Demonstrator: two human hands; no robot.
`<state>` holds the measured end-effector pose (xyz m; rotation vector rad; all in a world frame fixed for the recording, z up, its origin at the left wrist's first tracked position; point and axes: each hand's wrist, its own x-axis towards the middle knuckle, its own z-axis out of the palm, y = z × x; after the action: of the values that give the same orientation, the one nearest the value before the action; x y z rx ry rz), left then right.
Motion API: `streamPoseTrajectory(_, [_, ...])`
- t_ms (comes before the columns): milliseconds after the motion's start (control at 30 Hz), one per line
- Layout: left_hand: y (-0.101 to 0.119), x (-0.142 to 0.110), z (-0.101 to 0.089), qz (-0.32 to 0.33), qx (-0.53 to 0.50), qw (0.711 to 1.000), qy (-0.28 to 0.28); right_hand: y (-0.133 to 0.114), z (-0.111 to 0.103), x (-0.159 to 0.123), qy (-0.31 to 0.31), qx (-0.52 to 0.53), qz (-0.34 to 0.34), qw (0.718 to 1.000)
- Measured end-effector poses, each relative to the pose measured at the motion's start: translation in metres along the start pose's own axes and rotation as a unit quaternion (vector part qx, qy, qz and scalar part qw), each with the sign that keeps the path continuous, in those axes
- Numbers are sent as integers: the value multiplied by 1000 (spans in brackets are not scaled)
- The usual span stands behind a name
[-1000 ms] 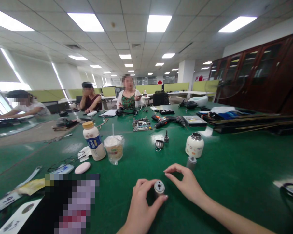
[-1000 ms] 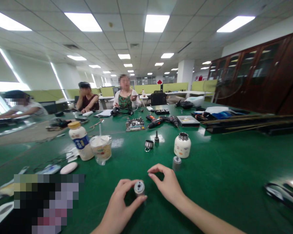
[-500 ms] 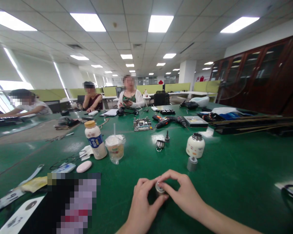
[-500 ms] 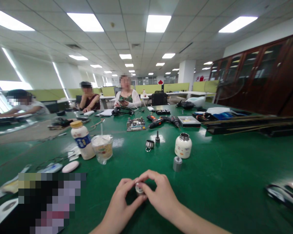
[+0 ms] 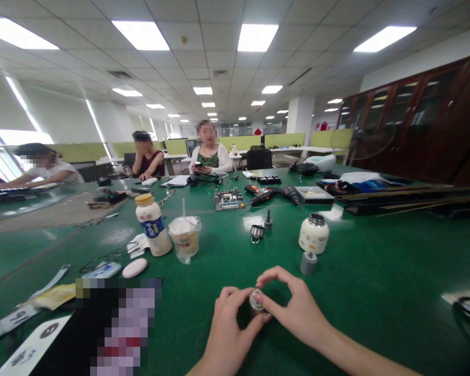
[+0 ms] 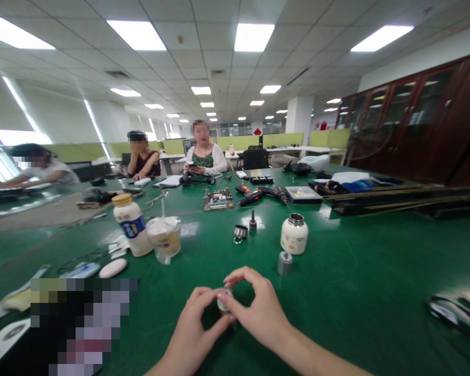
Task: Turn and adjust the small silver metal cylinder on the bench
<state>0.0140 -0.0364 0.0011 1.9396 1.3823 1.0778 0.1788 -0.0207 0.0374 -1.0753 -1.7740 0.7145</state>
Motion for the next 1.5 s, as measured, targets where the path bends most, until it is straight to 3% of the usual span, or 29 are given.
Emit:
streamPoseTrajectory(167, [-2,0,0,-2,-5,1000,1,0,2,-1,-24,3,6,1000])
streamPoseTrajectory(367, [0,-1,0,-11,0,1000,11,21,-7,11,61,3,-8,998])
streamPoseTrajectory(533, [4,0,-1,-24,5,1000,8,57,-17,17,2,-39,23,999])
streamPoseTrajectory(667, [5,0,-2,-24,5,1000,5,68,-18,16,-26,-54,31,998])
streamPoseTrajectory(767, [5,0,-2,-25,6,1000,5,61,-18,17,-19,-27,38,999])
streamPoseTrajectory(900, [3,0,-1,-22,9,1000,1,33,-14,14,22,47,25,998])
streamPoseTrajectory(967, [1,0,0,-15,10,1000,1,16,-11,9,8,77,16,997])
streamPoseTrajectory(1100, [-1,0,0,2,-2,1000,4,-6,-3,-2,-48,25,2,999])
streamPoseTrajectory(1500, [0,0,0,3,-4,1000,2,3,-2,-5,-27,-7,-32,999])
